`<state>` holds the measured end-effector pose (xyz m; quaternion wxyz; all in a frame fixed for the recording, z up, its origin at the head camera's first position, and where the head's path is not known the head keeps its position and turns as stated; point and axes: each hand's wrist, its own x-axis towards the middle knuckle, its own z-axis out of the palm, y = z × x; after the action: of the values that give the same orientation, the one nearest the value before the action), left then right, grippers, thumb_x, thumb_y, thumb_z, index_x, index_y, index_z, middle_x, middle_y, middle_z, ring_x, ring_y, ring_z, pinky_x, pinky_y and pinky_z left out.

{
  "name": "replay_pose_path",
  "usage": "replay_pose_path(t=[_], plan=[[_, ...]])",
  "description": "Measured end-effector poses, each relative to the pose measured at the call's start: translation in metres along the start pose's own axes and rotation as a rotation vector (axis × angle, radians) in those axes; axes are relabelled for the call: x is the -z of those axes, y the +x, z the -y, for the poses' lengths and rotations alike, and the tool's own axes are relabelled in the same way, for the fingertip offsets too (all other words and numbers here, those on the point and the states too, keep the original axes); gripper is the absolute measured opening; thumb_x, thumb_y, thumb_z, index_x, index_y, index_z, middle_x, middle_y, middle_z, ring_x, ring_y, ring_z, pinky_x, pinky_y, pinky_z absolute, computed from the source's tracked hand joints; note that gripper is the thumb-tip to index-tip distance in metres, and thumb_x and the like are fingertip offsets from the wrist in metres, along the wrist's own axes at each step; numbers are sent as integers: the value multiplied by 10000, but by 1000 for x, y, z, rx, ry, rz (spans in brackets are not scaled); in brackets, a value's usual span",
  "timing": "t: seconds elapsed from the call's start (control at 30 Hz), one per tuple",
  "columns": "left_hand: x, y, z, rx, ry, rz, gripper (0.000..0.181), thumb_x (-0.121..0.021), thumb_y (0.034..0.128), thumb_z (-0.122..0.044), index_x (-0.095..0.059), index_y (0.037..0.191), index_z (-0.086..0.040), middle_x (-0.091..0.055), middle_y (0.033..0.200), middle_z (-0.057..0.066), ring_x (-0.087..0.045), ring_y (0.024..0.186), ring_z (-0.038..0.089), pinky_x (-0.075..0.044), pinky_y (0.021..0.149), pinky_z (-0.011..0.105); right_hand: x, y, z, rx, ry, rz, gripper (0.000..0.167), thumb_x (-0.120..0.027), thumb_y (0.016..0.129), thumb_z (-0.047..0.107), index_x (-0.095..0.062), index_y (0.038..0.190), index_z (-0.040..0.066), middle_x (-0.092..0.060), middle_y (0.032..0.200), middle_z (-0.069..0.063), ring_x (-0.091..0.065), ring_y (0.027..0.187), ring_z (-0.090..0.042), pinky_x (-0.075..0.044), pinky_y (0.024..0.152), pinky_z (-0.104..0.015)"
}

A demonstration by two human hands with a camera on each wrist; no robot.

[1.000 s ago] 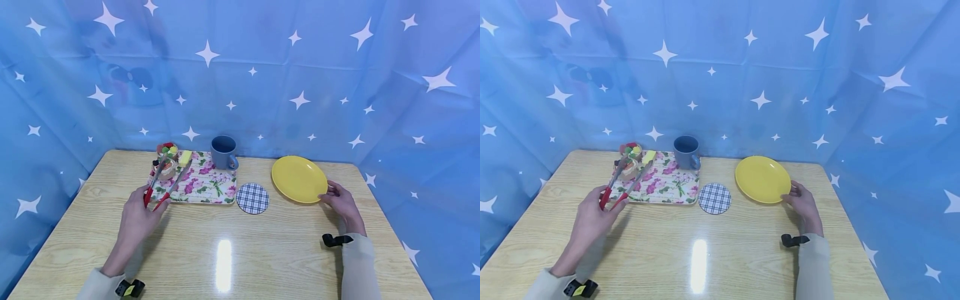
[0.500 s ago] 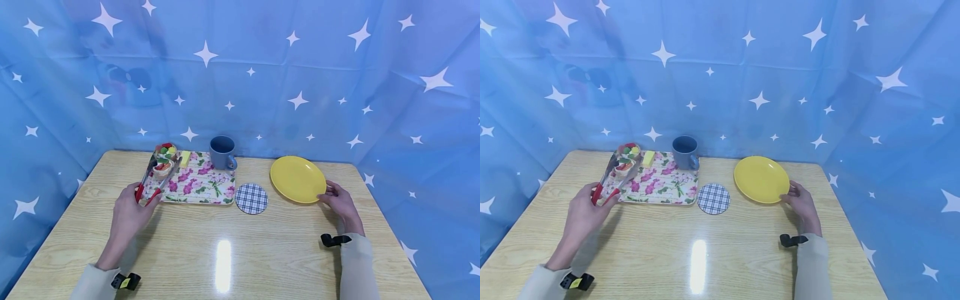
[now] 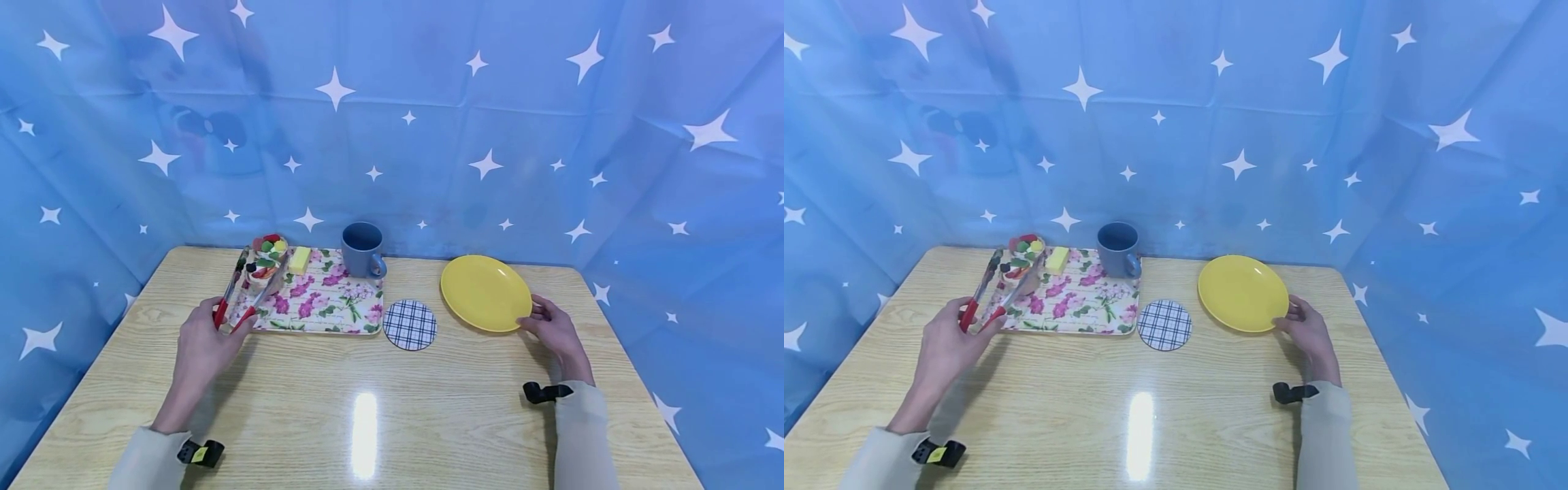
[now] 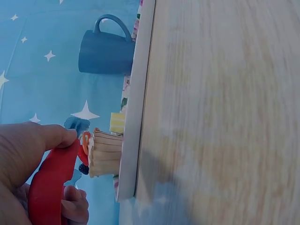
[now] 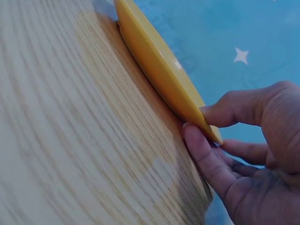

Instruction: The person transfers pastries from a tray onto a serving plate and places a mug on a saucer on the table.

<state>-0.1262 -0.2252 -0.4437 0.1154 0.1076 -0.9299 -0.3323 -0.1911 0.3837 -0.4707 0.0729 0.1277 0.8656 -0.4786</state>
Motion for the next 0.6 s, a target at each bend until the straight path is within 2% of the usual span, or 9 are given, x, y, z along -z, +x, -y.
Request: replay_pose_path(t=[0.27,0.6], plan=[[-3,4,7,3,9,26,784,-751,917,-382,-437,1429,121,-571,1269,353,-592,1079,475,-523,775,561,0,1,-1,-7,-4,0,832,-712,958,243,-243,1629,87,-458,1510,-206,-521,1297,-283,-479,813,-131],[-7,10,13,30,6,86,805,-746,917,-401,-425,1440,119,-548,1337,368,-577,1172,500,-522,884,619,0,1,-2,2,-8,1,830,-704,961,239,-236,1630,87,-461,1514,-212,-536,1288,-276,-486,814,-132]])
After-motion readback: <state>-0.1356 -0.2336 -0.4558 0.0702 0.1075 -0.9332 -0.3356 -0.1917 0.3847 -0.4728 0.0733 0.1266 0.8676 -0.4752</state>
